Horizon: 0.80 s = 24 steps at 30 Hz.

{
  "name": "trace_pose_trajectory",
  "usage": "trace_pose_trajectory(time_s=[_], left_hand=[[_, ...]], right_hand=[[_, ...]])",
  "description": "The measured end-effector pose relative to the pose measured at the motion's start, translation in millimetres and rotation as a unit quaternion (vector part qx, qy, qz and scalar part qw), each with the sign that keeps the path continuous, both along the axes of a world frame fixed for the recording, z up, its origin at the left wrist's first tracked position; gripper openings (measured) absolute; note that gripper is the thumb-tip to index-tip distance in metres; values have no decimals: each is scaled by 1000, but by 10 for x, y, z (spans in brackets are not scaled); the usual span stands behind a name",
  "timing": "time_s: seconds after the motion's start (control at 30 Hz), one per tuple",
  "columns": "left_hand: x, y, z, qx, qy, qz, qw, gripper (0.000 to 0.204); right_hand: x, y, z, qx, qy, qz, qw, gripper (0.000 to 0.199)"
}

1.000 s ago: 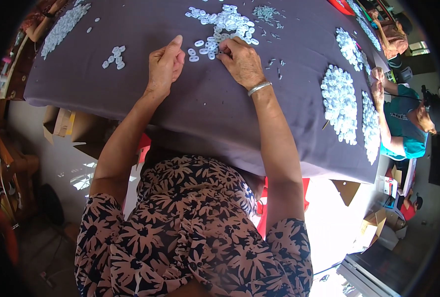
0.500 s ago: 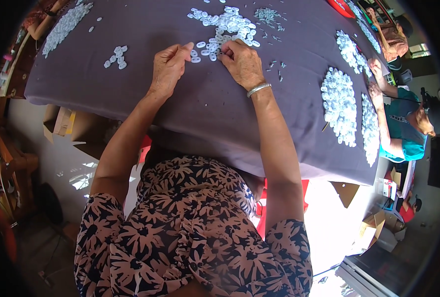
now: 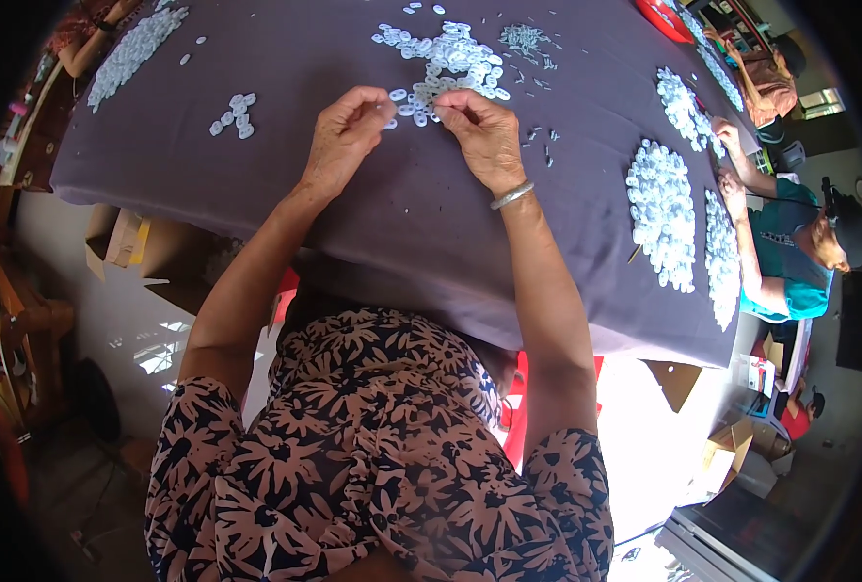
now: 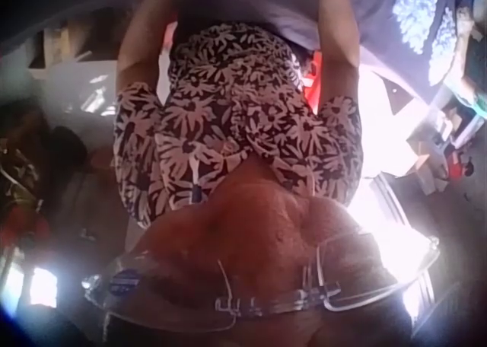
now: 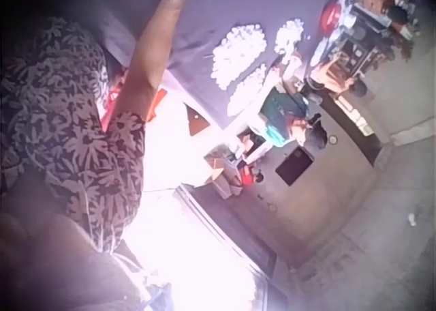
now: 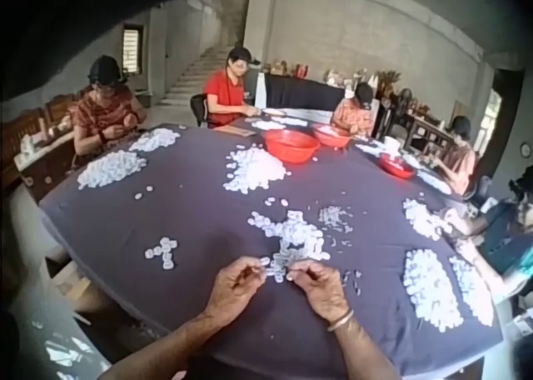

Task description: The person sorts small white plastic components by hand on a table, inspecting them one by one.

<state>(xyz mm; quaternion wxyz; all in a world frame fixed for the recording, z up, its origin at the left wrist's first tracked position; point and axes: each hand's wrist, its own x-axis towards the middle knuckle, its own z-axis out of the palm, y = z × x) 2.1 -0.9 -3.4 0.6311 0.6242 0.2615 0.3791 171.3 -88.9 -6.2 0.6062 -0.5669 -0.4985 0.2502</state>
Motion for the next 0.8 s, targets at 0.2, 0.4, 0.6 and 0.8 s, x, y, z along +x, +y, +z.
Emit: trace_pose_trajectory(time_s=[0.2,0.4,0.6,0.8], left_hand=[[64,-69,-89,143,-36,-36,988,54],[56,-54,-85,152,-6,0,988,50],[48,23,-145,154,-5,-4,988,49],[51,10,-122,148,-24,-29,988,48]], right_hand=[[-203,-35,101,-7,105,-5,994,9],[-278,-6,50,-13,32,11,999,8],[-321,6,28,-31,2,1,1000,8],[-274,-16,64,-43,-16,17,999,12]])
